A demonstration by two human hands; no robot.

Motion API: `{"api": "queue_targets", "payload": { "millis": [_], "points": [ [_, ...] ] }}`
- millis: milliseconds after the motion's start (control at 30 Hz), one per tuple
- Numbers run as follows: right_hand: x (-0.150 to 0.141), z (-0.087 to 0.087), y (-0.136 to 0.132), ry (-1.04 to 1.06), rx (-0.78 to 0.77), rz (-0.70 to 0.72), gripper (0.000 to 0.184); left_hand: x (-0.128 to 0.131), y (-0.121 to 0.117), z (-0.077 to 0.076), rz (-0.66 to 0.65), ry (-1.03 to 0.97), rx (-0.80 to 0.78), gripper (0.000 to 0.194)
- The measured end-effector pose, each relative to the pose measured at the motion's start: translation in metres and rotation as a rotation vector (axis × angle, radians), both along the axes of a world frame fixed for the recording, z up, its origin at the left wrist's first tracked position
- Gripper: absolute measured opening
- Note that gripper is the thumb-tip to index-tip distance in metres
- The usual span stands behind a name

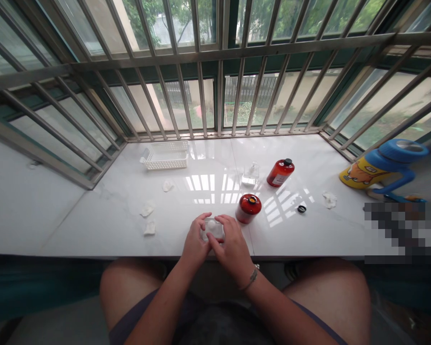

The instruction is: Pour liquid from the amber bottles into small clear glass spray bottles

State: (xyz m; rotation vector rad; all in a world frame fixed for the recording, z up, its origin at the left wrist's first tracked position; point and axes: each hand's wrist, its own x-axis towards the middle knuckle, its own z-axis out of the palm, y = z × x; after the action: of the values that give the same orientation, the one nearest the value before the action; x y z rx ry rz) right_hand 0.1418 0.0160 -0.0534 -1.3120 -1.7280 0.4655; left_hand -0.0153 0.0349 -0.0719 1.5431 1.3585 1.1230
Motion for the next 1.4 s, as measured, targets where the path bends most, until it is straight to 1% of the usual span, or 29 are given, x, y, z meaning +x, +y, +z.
{"api": "queue_targets", "payload": {
  "millis": [100,233,433,533,633,733,833,967,1067,1267,1400],
  "points": [
    [-0.003,0.001,0.008,-0.003,-0.023,-0.029,0.034,0.001,-0.001,-0.002,0.022,-0.01,0.003,0.044],
    [-0.003,0.005,0.012,0.032,-0.006,-0.035,0.022,0.002,-0.002,-0.003,0.022,-0.017,-0.023,0.054],
    [0.006,0.024,0.002,0.18,0.189,-0.046,0.023,-0.001,0.0,-0.005,0.014,0.028,0.003,0.065],
    [0.013,0.034,-0.005,0.193,0.226,-0.064,0.027,-0.001,0.0,-0.006,0.012,0.051,0.011,0.071],
    [0.018,0.037,-0.01,0.187,0.237,-0.064,0.028,-0.001,-0.001,-0.005,0.023,0.055,-0.015,0.075],
    [0.021,0.034,-0.013,0.184,0.265,-0.03,0.032,-0.002,-0.001,-0.004,0.023,0.061,-0.021,0.077],
    [0.021,0.027,-0.013,0.175,0.29,0.011,0.037,-0.002,-0.001,-0.005,0.016,0.069,-0.016,0.078],
    [0.019,0.018,-0.01,0.15,0.271,0.021,0.035,-0.003,-0.001,-0.006,0.025,0.065,-0.015,0.079],
    [0.02,0.014,-0.012,0.11,0.27,0.041,0.038,-0.002,-0.001,-0.006,0.021,0.073,-0.019,0.08],
    [0.026,0.009,-0.023,0.022,0.309,0.077,0.044,0.0,-0.002,0.0,0.036,0.081,-0.034,0.073],
    [0.028,0.009,-0.025,-0.009,0.32,0.08,0.042,0.0,-0.003,0.002,0.039,0.077,-0.036,0.072]
  ]
}}
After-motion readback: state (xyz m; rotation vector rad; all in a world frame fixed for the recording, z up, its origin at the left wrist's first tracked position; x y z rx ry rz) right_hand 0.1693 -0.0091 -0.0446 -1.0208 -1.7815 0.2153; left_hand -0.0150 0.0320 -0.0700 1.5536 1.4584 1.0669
